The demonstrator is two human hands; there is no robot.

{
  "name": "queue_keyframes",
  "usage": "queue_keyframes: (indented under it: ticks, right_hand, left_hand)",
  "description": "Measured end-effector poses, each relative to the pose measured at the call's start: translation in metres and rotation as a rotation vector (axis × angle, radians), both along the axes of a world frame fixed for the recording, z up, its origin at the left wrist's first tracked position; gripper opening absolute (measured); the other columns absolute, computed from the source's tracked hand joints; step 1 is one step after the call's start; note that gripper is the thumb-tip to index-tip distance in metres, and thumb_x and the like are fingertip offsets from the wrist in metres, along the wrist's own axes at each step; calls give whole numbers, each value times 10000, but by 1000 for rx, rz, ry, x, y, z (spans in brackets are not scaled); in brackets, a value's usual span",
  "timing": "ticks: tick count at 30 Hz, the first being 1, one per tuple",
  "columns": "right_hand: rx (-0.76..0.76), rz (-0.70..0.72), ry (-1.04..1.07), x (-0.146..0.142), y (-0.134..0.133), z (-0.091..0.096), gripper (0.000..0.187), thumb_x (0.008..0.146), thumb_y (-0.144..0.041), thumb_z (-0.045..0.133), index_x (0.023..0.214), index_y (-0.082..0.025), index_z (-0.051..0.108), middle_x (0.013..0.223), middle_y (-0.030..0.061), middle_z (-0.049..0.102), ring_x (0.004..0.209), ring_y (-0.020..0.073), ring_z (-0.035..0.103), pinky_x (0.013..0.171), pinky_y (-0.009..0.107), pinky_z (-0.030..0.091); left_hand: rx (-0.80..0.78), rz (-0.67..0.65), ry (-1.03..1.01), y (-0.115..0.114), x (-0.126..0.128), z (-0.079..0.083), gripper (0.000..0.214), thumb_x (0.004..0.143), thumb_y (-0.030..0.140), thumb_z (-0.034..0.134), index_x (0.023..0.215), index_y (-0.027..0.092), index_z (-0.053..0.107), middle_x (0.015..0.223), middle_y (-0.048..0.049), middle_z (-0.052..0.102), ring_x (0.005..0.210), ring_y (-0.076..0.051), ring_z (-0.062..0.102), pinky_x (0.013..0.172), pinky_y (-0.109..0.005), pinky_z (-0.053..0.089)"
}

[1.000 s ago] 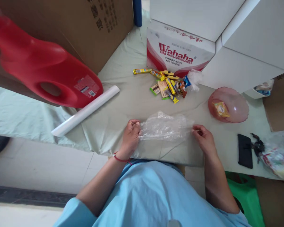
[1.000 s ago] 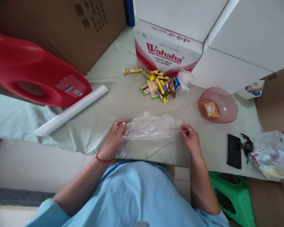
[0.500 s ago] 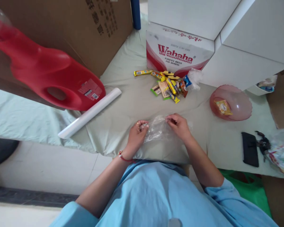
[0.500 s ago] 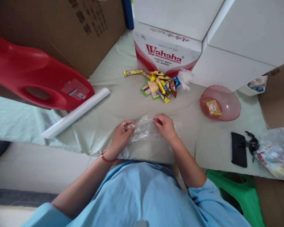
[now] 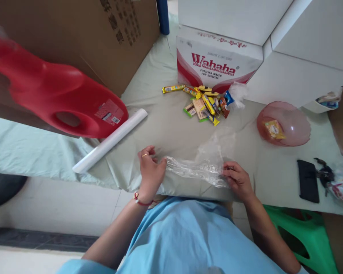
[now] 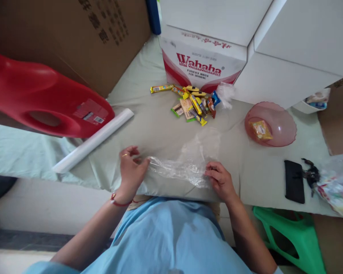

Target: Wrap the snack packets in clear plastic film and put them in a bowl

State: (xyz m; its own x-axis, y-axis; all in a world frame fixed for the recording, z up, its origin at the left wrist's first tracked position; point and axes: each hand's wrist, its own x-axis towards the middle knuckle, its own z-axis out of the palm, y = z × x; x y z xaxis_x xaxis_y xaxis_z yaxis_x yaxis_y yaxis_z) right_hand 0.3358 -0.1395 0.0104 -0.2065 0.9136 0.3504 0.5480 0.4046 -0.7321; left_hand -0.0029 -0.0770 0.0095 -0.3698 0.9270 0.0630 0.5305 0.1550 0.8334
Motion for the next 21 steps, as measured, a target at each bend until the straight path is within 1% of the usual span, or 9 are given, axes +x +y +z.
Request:
queue_keyframes:
  ticks: [3,6,8,10,11,14,17,19,21]
  right_hand:
    - [-7,4,-46,-2,-1,-8,347,907,-55,560,1007,-292,792,1108,56,718,969,178,718,799,308,609]
    - [-2,26,-105,-4,8,-5,370,879,-23,535,980,-280,782,1115,59,723,986,189,706,805,318,604]
    - [18,47,-125,-4,15,-1,368,874,-17,531,974,-276,773,1094,59,722,984,192,698,798,318,598]
    - [36,64,-125,-3,21,1,354,885,-26,534,977,-276,768,1084,60,721,988,196,696,800,322,595]
    - [42,72,-119,-3,23,0,345,892,-34,536,978,-274,767,1088,62,720,991,198,696,799,324,594]
    - [42,81,-109,-2,23,-4,306,911,-57,556,967,-271,768,1092,64,714,981,198,694,786,322,591]
    - [27,48,-109,2,18,-9,288,936,-80,576,971,-281,780,1097,61,714,974,193,693,794,322,594]
    - [17,25,-88,6,13,-13,311,945,-83,566,993,-293,791,1117,62,717,992,197,694,817,337,599]
    - [3,11,-72,11,9,-15,340,935,-77,557,1019,-303,796,1130,63,720,1012,206,694,841,361,602]
  left_hand:
    - [230,-221,301,-2,7,20,543,787,118,639,1322,180,572,1313,-161,530,1313,-334,533,1123,-562,478]
    - [375,-491,425,2,20,37,608,782,26,552,1358,224,558,1348,-143,544,1412,-334,484,1203,-591,408]
    - [404,-687,476,7,29,39,664,787,-1,516,1399,255,540,1386,-128,561,1467,-325,453,1228,-603,375]
    - [389,-844,523,13,35,34,679,812,0,503,1443,249,522,1431,-141,567,1471,-315,462,1241,-604,356]
    - [364,-895,543,16,38,30,661,835,15,507,1459,231,518,1457,-159,562,1452,-314,483,1231,-594,372]
    - [219,-960,603,27,45,16,533,916,93,517,1438,194,559,1471,-194,583,1329,-317,581,1119,-541,480]
    - [57,-936,580,35,47,8,326,986,174,485,1249,196,675,1263,-155,707,1117,-284,672,941,-439,546]
    - [-11,-860,438,38,46,7,251,1018,250,466,1079,193,703,1051,-113,741,946,-244,686,828,-371,537]
    - [-74,-751,207,40,44,7,294,1040,357,459,916,197,672,832,-60,703,771,-201,648,729,-322,503]
